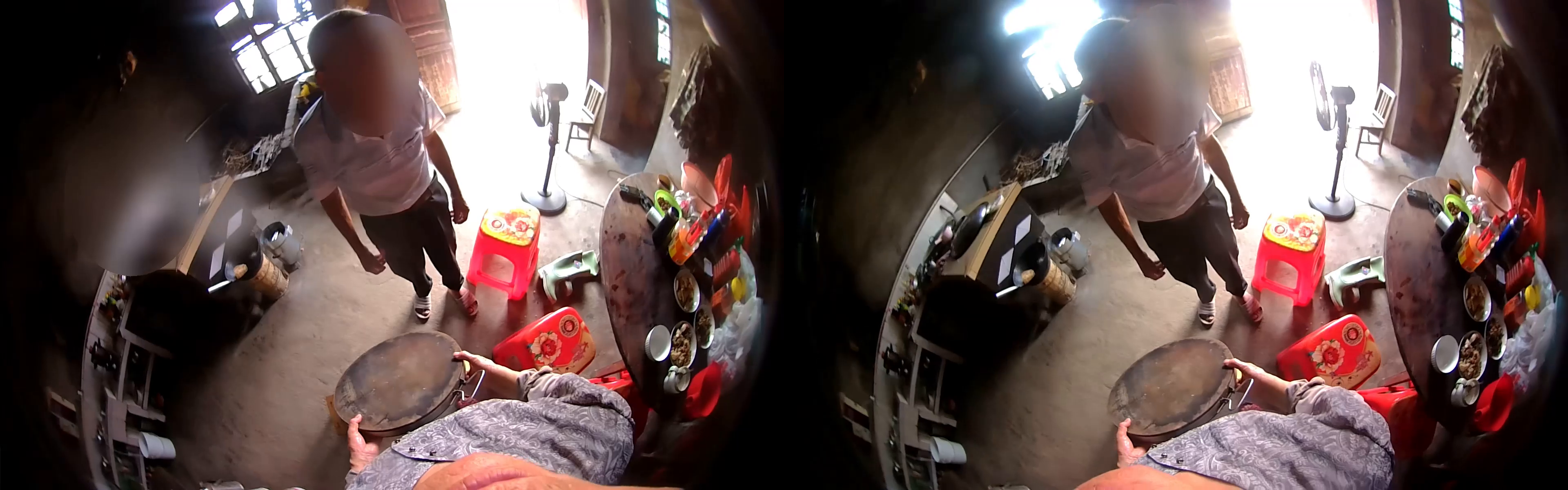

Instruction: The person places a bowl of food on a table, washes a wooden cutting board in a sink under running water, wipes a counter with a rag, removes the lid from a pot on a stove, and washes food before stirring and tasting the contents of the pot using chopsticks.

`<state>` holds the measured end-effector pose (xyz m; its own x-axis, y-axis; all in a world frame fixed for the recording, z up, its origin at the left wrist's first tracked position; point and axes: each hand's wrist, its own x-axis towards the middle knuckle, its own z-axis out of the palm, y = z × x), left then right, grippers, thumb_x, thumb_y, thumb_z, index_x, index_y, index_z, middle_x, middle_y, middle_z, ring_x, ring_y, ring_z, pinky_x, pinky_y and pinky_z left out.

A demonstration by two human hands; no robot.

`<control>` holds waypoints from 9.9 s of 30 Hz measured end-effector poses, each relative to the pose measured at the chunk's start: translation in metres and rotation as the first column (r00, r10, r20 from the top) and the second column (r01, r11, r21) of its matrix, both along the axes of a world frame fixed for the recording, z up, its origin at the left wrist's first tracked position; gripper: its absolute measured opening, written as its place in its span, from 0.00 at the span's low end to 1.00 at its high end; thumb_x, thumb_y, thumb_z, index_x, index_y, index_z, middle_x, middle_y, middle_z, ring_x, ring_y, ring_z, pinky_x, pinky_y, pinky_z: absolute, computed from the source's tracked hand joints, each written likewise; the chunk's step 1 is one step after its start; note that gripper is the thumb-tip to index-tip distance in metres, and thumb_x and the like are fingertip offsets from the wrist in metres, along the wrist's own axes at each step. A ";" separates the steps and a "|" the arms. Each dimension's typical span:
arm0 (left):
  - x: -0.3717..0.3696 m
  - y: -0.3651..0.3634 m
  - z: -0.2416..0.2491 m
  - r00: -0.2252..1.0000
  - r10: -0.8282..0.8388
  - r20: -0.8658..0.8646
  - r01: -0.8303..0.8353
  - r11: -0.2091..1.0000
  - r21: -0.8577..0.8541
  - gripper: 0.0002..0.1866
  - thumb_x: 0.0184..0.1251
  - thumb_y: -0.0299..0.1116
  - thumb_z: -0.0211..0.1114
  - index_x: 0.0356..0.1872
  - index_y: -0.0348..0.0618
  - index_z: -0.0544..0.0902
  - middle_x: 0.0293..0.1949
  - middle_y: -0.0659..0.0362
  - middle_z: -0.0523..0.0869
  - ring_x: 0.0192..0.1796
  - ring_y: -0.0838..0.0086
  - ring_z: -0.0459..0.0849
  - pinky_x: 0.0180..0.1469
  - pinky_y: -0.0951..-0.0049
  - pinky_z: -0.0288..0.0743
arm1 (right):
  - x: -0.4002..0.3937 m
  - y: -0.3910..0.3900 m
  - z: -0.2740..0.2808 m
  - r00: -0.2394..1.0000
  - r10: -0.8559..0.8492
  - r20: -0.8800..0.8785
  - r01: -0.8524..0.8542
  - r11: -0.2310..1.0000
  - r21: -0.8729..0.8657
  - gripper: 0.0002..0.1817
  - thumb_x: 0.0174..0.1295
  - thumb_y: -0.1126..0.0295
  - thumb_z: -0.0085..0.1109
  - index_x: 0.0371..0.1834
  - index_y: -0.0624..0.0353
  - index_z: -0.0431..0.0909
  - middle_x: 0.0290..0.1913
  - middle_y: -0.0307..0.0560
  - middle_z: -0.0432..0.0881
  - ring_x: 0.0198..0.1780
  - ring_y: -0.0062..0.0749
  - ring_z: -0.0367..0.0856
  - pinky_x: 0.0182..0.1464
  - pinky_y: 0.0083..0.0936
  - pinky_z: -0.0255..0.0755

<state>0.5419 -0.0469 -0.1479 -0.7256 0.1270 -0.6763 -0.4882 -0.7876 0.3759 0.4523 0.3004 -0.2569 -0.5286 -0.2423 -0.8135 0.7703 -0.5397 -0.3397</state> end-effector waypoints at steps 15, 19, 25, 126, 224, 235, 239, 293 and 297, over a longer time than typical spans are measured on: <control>-0.061 -0.075 -0.043 0.990 0.060 0.129 -0.046 0.993 -0.113 0.33 0.59 0.42 0.64 0.62 0.38 0.65 0.59 0.47 0.70 0.58 0.64 0.72 0.63 0.65 0.65 | -0.070 -0.058 -0.035 1.000 0.017 0.023 -0.009 0.947 -0.321 0.13 0.60 0.58 0.62 0.44 0.51 0.79 0.36 0.39 0.83 0.34 0.30 0.82 0.40 0.30 0.77; -0.057 -0.164 -0.127 0.995 0.043 0.090 -0.003 0.913 -0.408 0.32 0.50 0.46 0.65 0.59 0.46 0.71 0.58 0.51 0.74 0.55 0.59 0.76 0.60 0.57 0.69 | -0.084 -0.118 -0.037 0.998 -0.018 -0.057 -0.002 0.943 -0.333 0.14 0.63 0.57 0.59 0.48 0.49 0.79 0.39 0.37 0.83 0.36 0.29 0.82 0.41 0.34 0.78; -0.094 -0.216 0.007 0.959 0.185 0.216 -0.103 0.934 -0.343 0.31 0.49 0.44 0.64 0.57 0.45 0.73 0.49 0.52 0.81 0.45 0.57 0.82 0.52 0.57 0.77 | -0.126 -0.240 -0.005 0.996 0.082 -0.019 -0.084 0.970 -0.228 0.12 0.59 0.57 0.61 0.24 0.51 0.78 0.20 0.35 0.79 0.19 0.27 0.76 0.29 0.30 0.77; 0.098 -1.761 0.174 -0.473 0.832 -0.290 -0.856 -0.512 -0.074 0.19 0.66 0.37 0.59 0.56 0.40 0.74 0.54 0.56 0.80 0.56 0.66 0.77 0.59 0.65 0.71 | -0.091 -2.357 0.189 -0.427 0.788 -0.444 -0.806 -0.554 -0.209 0.30 0.62 0.57 0.60 0.65 0.59 0.67 0.62 0.46 0.73 0.59 0.37 0.74 0.64 0.31 0.65; -0.048 -2.733 0.121 0.893 -0.418 -0.165 -0.102 0.171 -0.980 0.19 0.71 0.30 0.46 0.58 0.32 0.73 0.55 0.45 0.78 0.58 0.56 0.77 0.61 0.63 0.68 | -0.097 -2.808 0.374 0.503 0.803 -0.320 -0.414 0.549 0.726 0.39 0.37 0.52 0.68 0.52 0.66 0.72 0.45 0.59 0.80 0.45 0.44 0.80 0.51 0.32 0.73; 0.032 -2.712 0.126 0.927 -0.299 -0.226 -0.268 -0.107 -0.957 0.18 0.71 0.29 0.48 0.59 0.38 0.74 0.61 0.48 0.75 0.63 0.57 0.74 0.65 0.66 0.65 | -0.084 -2.863 0.309 0.563 0.708 -0.426 -0.447 0.694 0.564 0.22 0.48 0.66 0.70 0.43 0.67 0.76 0.31 0.44 0.81 0.25 0.26 0.78 0.23 0.23 0.76; -0.024 -2.675 0.172 0.816 -0.427 -0.390 -0.444 -0.031 -0.895 0.20 0.66 0.20 0.47 0.58 0.40 0.75 0.61 0.49 0.75 0.62 0.59 0.75 0.64 0.66 0.69 | -0.059 -2.885 0.305 0.572 0.684 -0.453 -0.508 0.729 0.458 0.23 0.50 0.69 0.66 0.49 0.66 0.73 0.32 0.44 0.81 0.24 0.25 0.78 0.22 0.21 0.72; -0.091 -2.904 -0.019 0.994 -0.083 -0.070 -0.073 -0.032 -0.997 0.19 0.71 0.37 0.42 0.46 0.37 0.80 0.48 0.42 0.82 0.49 0.51 0.79 0.53 0.56 0.71 | -0.087 -2.973 0.288 0.276 0.824 -0.495 -0.830 0.464 0.309 0.09 0.70 0.72 0.44 0.49 0.62 0.71 0.38 0.45 0.77 0.37 0.24 0.78 0.38 0.22 0.78; -0.042 -2.845 0.021 0.919 -0.349 -0.186 -0.264 -0.193 -0.945 0.17 0.71 0.29 0.44 0.52 0.36 0.78 0.52 0.43 0.80 0.54 0.55 0.79 0.61 0.60 0.70 | -0.096 -2.959 0.295 0.182 0.839 -0.512 -0.828 0.411 0.380 0.09 0.71 0.71 0.42 0.48 0.60 0.71 0.38 0.42 0.76 0.36 0.20 0.76 0.38 0.21 0.77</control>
<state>0.5003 -2.8916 -0.1268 -0.8987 -0.3919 0.1970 -0.1300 0.6670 0.7337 0.3568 -2.6583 0.0380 -0.3265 -0.8323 -0.4480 0.4069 0.3040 -0.8614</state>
